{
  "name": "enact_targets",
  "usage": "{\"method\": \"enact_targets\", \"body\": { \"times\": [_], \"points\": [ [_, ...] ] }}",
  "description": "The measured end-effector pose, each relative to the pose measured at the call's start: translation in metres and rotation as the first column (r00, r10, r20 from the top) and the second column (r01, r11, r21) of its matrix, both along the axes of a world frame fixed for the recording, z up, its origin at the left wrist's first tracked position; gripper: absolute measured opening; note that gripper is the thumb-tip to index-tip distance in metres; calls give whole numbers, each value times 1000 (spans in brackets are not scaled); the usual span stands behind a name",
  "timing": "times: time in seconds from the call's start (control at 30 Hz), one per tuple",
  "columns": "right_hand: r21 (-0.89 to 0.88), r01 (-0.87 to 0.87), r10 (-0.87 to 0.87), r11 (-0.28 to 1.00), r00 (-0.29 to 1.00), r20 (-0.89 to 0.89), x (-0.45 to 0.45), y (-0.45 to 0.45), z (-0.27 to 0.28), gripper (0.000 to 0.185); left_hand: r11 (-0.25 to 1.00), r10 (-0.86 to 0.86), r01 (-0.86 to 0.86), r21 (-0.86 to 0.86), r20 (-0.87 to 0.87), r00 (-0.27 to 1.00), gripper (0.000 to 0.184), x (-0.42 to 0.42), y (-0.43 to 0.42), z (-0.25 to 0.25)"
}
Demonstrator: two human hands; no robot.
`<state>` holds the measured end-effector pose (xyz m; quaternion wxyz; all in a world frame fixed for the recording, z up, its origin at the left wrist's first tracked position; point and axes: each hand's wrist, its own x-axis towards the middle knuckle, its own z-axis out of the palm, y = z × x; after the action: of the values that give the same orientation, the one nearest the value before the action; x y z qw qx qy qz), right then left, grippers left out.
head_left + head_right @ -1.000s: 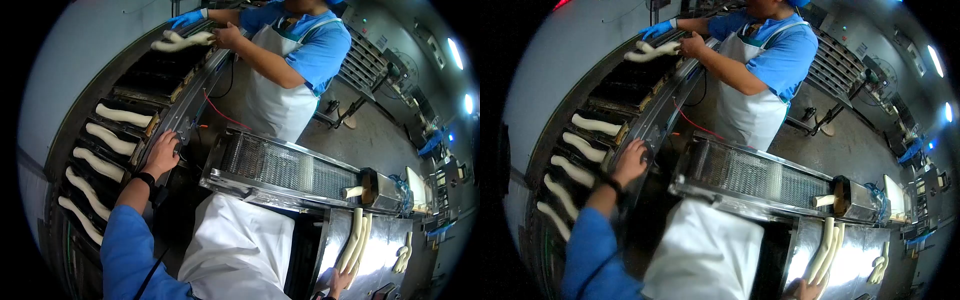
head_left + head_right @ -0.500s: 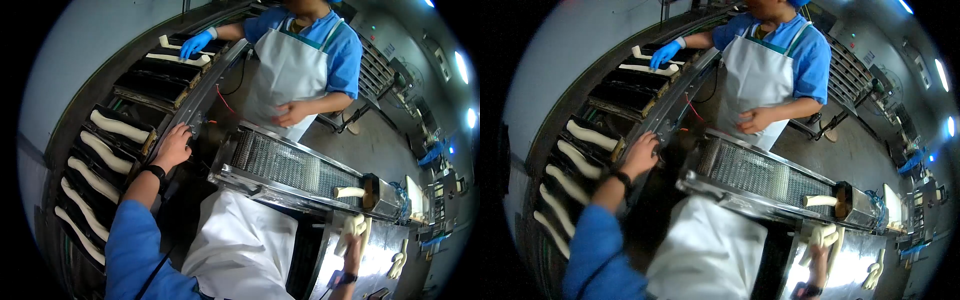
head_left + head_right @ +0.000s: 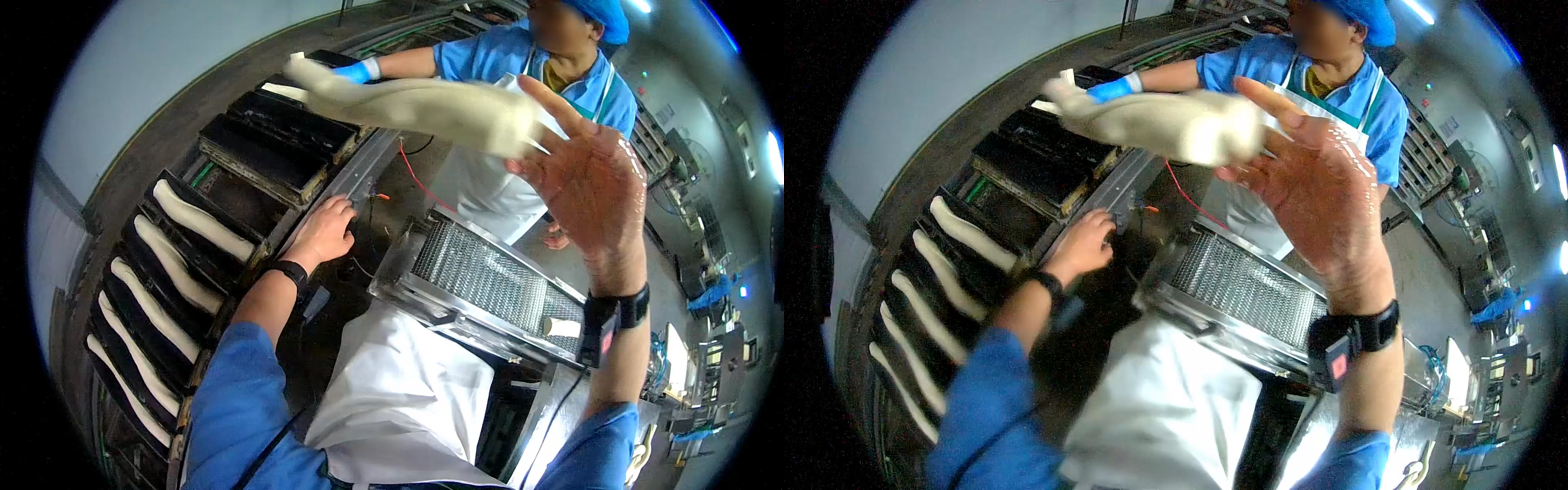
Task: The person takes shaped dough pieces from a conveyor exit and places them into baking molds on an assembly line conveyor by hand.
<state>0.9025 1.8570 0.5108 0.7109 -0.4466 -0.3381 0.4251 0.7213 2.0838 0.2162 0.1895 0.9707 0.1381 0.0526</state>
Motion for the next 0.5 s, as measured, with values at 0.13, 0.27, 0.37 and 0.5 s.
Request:
{"method": "enact_targets", "body": {
  "times": [0.13, 0.27, 0.37, 0.5],
  "points": [
    [-18, -35, 36, 999, 998, 58, 9, -9, -30, 63, 1000, -13, 13, 4, 59, 998, 39, 13, 5, -7],
    [-270, 168, -135, 948, 981, 137, 8, -87, -97, 56, 1000, -15, 15, -4, 46, 999, 39, 4, 10, -17],
    [-553, 336, -241, 762, 941, 239, 21, -153, -157, 47, 1000, -11, 11, 9, 42, 999, 39, 13, 12, -26],
    [-484, 807, 300, 339, 395, 869, 33, -232, -262, 49, 998, -27, 23, 64, 61, 998, 38, 11, 18, -29]
  ]
}}
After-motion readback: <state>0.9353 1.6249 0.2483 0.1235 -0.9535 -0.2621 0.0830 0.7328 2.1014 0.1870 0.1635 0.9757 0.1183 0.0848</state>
